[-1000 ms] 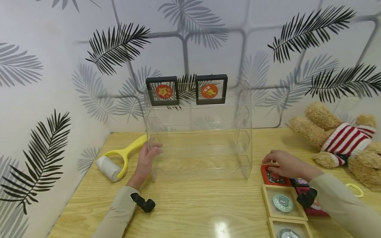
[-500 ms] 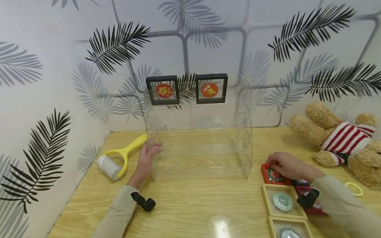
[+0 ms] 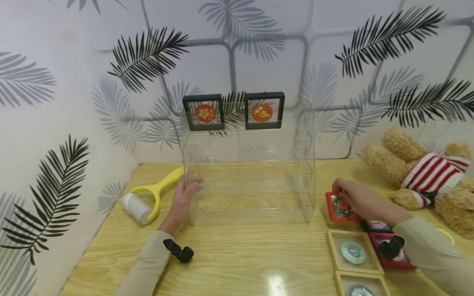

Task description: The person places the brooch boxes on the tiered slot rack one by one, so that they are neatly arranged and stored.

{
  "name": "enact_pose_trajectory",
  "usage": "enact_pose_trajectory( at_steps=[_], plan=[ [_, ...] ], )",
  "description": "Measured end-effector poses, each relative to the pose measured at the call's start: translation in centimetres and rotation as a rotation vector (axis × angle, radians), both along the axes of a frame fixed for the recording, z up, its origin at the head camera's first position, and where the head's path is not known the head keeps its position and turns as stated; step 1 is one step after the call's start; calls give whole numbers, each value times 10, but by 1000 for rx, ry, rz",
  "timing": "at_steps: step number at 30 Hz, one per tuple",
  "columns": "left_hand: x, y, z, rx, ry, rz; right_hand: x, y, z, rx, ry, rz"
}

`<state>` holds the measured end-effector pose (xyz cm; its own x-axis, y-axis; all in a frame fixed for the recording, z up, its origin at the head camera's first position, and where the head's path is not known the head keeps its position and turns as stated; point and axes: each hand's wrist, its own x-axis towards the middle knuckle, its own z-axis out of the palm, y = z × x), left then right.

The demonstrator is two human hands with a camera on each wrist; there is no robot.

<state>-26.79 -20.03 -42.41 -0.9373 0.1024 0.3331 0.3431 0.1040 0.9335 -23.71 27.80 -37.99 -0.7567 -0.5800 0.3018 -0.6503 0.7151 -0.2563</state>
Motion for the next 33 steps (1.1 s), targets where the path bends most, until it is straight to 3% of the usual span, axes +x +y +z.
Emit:
enact_pose_trajectory(
  at_steps=[5, 14, 19, 26, 33],
  plan=[
    [-2, -4, 0, 7, -6, -10, 1, -7, 13, -18, 126, 82],
    [2, -2, -2, 23, -12, -4, 22, -40, 55, 8, 20, 60],
    [4, -5, -2, 12, -14, 20, 27, -66, 73, -31, 33, 172],
    [1, -4, 0, 1, -3, 10, 20, -82, 106, -118, 89, 249],
    [0, 1, -1, 4, -2, -10, 1, -110, 131, -135, 199, 290]
  ],
)
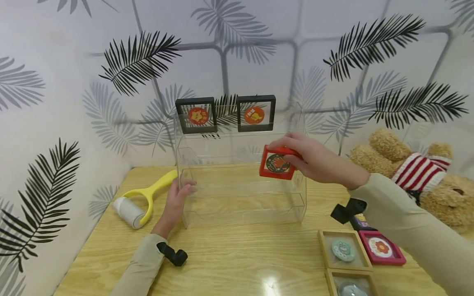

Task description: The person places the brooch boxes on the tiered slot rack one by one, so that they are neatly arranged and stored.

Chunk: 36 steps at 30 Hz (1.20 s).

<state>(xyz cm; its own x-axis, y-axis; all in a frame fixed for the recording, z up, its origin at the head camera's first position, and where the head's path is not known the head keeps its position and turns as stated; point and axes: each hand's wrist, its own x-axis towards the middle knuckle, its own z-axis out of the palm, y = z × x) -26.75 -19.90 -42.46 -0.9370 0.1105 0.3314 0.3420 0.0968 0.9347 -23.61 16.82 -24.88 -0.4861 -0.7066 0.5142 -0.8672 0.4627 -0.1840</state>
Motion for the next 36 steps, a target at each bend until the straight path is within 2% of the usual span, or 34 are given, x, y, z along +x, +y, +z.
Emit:
enact_pose_trajectory(
  at_steps=[4, 12, 22, 29, 36],
  plan=[
    [-1, -1, -1, 6, -4, -7, -14, -20, 10, -43, 31, 3],
    [-1, -4, 1, 14, 21, -3, -34, -60, 25, -108, 78, -54],
    [0, -2, 1, 30, 35, -6, -52, -107, 23, -62, 25, -42],
    [0, -4, 2, 3, 1, 1, -59, -135, 18, -18, -13, -112],
    [-1, -4, 0, 2, 24, -1, -66, -153, 8, 40, -76, -176]
  ],
)
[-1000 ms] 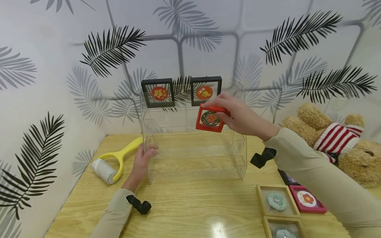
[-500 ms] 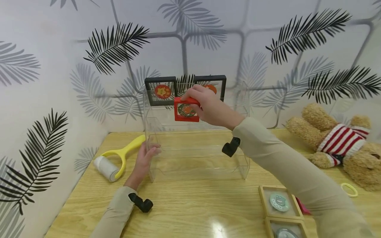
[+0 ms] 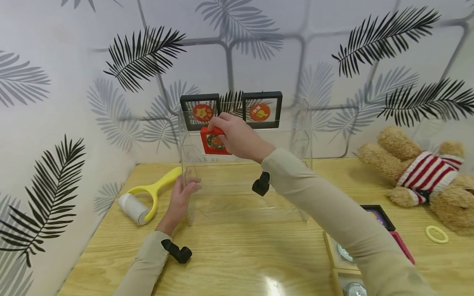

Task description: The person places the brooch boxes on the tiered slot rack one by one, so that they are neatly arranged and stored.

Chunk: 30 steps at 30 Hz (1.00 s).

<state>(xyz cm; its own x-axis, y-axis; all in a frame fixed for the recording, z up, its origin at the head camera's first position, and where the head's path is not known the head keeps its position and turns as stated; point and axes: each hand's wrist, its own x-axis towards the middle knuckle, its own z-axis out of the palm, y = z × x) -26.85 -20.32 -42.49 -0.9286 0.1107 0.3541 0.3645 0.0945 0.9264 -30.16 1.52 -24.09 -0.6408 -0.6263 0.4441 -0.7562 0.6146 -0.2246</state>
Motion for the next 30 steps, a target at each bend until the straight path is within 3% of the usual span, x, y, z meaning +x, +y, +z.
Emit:
enact_pose_trajectory(
  at_steps=[5, 11, 14, 22, 30],
  plan=[
    [-1, -1, -1, 4, 17, 7, -6, -8, -3, 16, 6, -8],
    [-2, 0, -2, -8, 10, 12, -12, -13, -12, 29, -94, -26],
    [-2, 0, -2, -3, 7, 9, -12, -15, -16, 15, -97, -30],
    [-3, -1, 2, -12, -10, 10, -14, -14, -17, 68, 103, -63],
    [0, 0, 0, -19, -6, 0, -9, -8, -19, 43, 147, -51]
  ],
)
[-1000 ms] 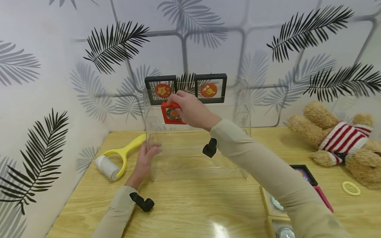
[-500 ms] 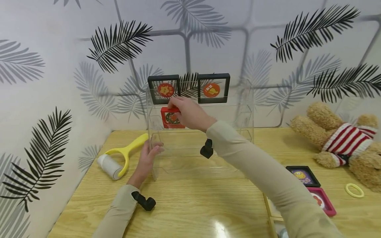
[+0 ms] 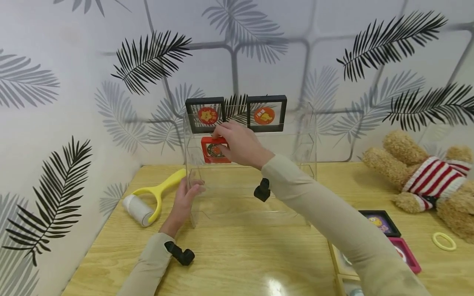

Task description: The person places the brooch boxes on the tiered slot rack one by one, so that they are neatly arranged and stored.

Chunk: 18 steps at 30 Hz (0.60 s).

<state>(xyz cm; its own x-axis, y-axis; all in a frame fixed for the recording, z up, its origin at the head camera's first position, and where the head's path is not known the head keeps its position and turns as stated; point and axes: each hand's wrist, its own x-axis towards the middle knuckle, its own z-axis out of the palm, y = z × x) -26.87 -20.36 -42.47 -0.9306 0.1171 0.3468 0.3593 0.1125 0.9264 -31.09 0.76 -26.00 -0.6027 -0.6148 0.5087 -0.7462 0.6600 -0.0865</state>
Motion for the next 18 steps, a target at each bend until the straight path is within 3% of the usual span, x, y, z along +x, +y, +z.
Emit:
enact_pose_trajectory(
  at_steps=[11, 18],
  plan=[
    [0, -1, -2, -8, -15, 14, 13, 31, 0, -39, 43, 76],
    [-2, 0, -3, -18, -22, 8, 31, 72, -5, -162, 64, 131]
  ],
)
